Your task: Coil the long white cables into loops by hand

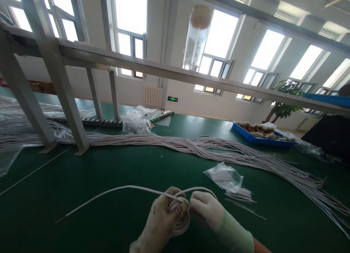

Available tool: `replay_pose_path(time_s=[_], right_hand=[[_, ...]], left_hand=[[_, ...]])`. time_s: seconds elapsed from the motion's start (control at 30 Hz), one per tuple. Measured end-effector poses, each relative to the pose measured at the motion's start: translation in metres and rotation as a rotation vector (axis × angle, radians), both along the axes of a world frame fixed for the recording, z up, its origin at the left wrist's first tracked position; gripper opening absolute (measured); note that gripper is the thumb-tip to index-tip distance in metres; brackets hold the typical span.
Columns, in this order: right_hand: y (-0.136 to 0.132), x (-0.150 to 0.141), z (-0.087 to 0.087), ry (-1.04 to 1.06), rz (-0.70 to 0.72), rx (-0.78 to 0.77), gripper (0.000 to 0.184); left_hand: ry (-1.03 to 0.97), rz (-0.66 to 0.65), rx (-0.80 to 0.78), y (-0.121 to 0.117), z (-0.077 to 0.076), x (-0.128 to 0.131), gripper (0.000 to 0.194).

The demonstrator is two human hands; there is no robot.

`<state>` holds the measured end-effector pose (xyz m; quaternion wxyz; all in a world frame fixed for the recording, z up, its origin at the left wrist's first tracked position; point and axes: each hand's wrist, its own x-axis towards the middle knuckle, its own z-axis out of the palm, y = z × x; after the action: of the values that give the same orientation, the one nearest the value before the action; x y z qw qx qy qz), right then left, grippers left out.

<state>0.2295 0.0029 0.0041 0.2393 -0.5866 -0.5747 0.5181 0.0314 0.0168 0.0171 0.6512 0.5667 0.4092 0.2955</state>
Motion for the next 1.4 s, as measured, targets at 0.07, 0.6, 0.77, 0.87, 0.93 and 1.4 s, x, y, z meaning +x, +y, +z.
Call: replay_pose_path(time_s=[0.07, 0.6, 0.77, 0.87, 0.93, 1.4], right_hand=[[-0.004, 0.005, 0.006, 0.029, -0.016, 0.115, 0.02], [-0.005, -0.002, -0.003, -0.059, -0.024, 0.213, 0.02], [0.0, -0.002, -0.015, 0.147, -0.065, -0.035, 0.031], [-0.008, 0.002, -0.012, 0.192, -0.14, 0.111, 0.043], [-0.013, 0.003, -0.011, 0.203, -0.187, 0.248, 0.049], [-0.025, -0.024, 0.0, 0.015, -0.191, 0.368, 0.032]], left_hand=[[-0.155, 0.032, -0.145, 0.002, -0.001, -0.003, 0.052], [-0.151, -0.061, -0.069, 0.0, 0.002, -0.004, 0.049], [-0.014, -0.005, -0.038, 0.0, 0.003, 0.0, 0.046], [-0.163, 0.056, -0.18, 0.002, 0.0, -0.004, 0.062], [-0.246, 0.038, -0.248, 0.004, -0.001, -0.007, 0.065], [-0.274, 0.063, -0.265, 0.001, 0.004, -0.009, 0.08]])
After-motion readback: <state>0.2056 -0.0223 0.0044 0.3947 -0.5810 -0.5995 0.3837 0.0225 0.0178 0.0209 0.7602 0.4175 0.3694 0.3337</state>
